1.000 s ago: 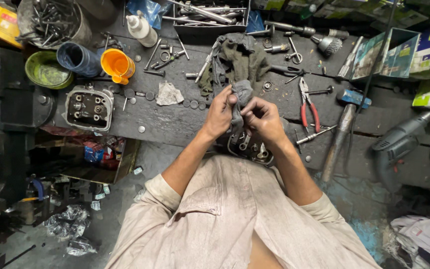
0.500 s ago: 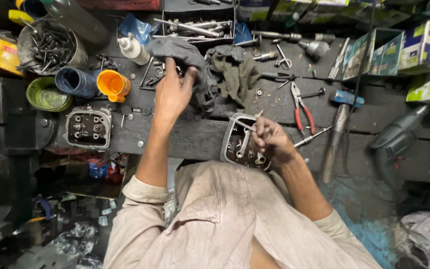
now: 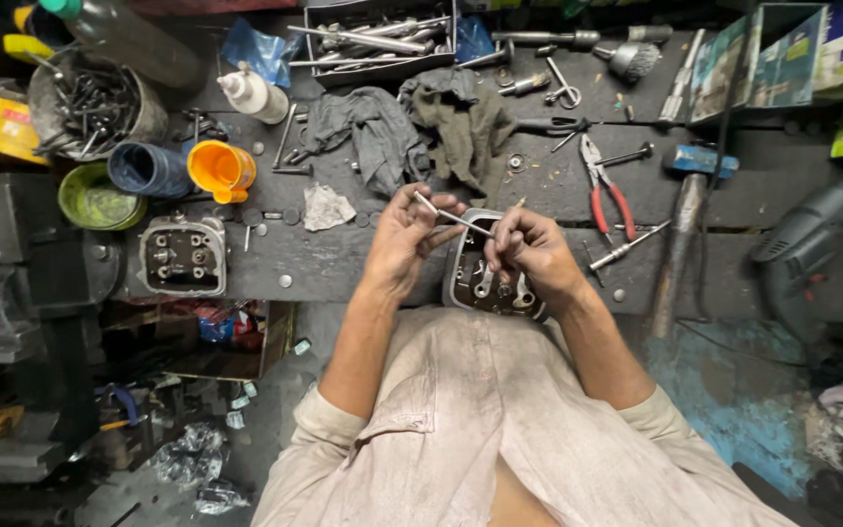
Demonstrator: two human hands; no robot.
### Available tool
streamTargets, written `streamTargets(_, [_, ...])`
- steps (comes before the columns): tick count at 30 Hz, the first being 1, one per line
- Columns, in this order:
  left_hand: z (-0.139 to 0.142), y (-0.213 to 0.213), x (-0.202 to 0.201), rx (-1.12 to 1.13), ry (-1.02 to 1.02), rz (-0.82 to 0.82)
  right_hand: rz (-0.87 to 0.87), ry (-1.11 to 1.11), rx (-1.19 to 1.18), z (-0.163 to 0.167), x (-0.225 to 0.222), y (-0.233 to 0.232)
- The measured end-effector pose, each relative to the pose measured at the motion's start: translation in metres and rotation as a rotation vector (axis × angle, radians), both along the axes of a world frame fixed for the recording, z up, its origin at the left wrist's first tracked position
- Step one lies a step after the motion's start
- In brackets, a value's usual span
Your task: The person assembles small metal components into a cylinder head on a cluttered workbench. They repeatedly pick up valve-like parts, wipe them with a rag, insert them into the head, and use a hammer and punch to seat them. The person also retrieves parts from boxes and uses pliers to adjust components.
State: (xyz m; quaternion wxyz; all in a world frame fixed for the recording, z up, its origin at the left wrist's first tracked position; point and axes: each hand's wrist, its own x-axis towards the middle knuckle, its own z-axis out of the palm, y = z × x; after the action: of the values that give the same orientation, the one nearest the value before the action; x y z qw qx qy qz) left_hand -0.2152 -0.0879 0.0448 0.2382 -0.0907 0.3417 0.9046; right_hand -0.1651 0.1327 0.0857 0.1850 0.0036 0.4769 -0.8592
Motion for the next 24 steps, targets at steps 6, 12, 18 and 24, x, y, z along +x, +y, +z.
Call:
streamTargets(6, [0.007, 0.006, 0.003, 0.119, -0.079, 0.043, -0.054, 0.107, 0.128, -0.01, 0.003, -0.006])
streamTargets(12, [0.007, 0.009, 0.007, 0.026, 0.008, 0.071, -0.071, 0.128, 0.132, -0.021, 0.006, -0.007])
streamTargets(18, [0.003, -0.011, 0.0, -0.22, 0.217, 0.091, -0.111, 0.142, 0.278, -0.015, 0.004, -0.01])
streamTargets(24, [-0.009, -0.013, -0.001, -0.198, 0.222, 0.076, -0.078, 0.327, 0.382, 0.003, -0.001, -0.022])
